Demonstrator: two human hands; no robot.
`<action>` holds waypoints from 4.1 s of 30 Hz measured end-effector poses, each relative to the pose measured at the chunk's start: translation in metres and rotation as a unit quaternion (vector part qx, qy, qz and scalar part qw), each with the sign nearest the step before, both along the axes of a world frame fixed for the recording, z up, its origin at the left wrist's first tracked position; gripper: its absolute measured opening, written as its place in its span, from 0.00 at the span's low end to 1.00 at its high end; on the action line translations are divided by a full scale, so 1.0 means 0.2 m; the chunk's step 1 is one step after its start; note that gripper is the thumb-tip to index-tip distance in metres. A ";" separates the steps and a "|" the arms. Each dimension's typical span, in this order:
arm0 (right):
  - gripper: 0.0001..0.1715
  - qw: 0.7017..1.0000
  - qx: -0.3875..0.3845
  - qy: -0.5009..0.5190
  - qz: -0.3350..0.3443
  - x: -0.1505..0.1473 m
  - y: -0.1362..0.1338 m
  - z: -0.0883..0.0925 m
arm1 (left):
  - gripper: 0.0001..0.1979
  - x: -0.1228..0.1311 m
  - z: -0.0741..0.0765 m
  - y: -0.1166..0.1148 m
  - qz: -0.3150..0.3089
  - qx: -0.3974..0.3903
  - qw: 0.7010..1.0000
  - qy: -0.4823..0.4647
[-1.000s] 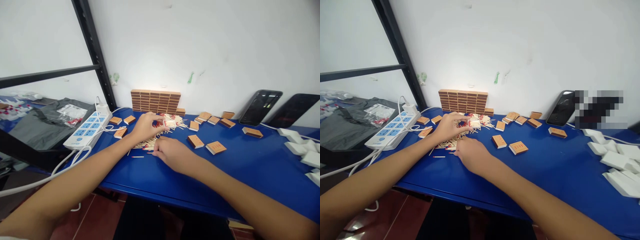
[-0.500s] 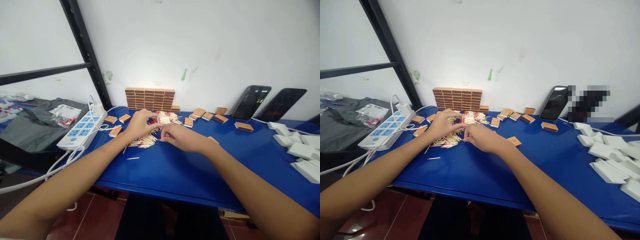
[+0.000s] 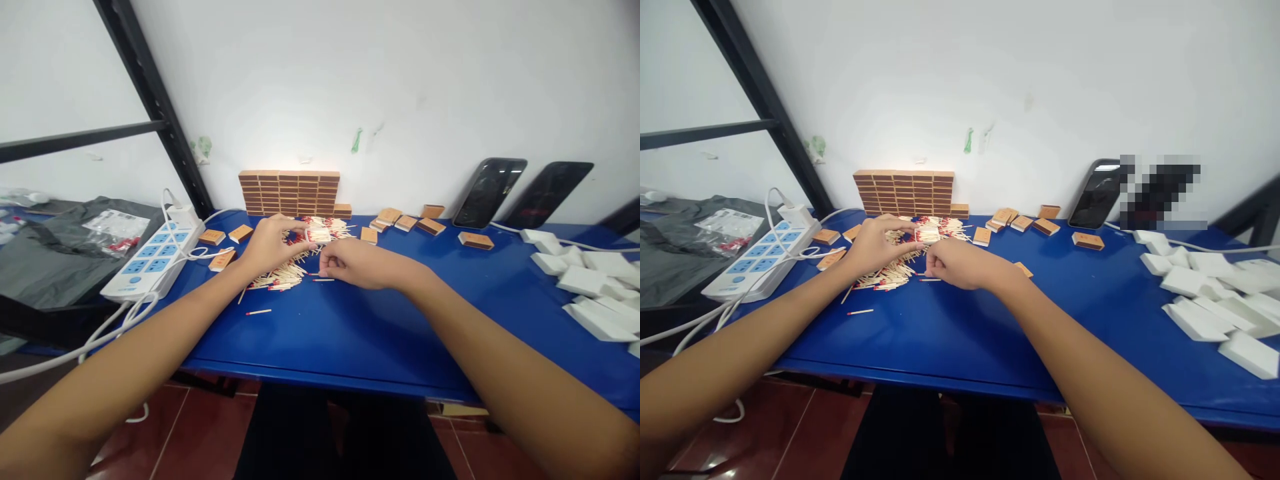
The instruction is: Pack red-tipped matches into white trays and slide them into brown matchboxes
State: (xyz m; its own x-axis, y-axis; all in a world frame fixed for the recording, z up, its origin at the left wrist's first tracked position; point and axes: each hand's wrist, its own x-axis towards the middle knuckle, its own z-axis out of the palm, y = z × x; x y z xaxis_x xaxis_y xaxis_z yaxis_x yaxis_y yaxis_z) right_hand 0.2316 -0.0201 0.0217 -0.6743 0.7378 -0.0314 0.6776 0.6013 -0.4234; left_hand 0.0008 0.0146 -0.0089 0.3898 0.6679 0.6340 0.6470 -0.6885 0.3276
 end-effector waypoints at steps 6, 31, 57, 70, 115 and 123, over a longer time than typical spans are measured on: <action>0.04 0.999 -0.028 -0.026 -0.003 0.01 -0.01 0.01 | 0.20 0.00 0.01 0.00 0.002 0.000 1.000 -0.003; 0.04 0.972 0.213 0.015 -0.100 0.04 0.12 -0.05 | 0.21 0.03 0.00 -0.04 -0.086 -0.051 0.995 -0.025; 0.06 0.985 0.063 0.129 0.098 -0.34 -0.25 -0.20 | 0.20 0.02 -0.03 0.01 -0.045 -0.019 0.999 0.013; 0.08 0.990 0.108 0.082 0.029 -0.26 -0.19 -0.17 | 0.18 0.01 -0.01 0.01 -0.037 -0.022 0.999 -0.005; 0.06 0.960 0.182 0.212 -0.008 -0.10 0.02 -0.11 | 0.10 0.01 0.01 0.00 -0.023 -0.024 0.999 0.005; 0.02 0.976 0.024 0.201 0.077 -0.21 -0.08 -0.18 | 0.12 0.00 0.00 0.01 -0.013 -0.032 0.999 0.003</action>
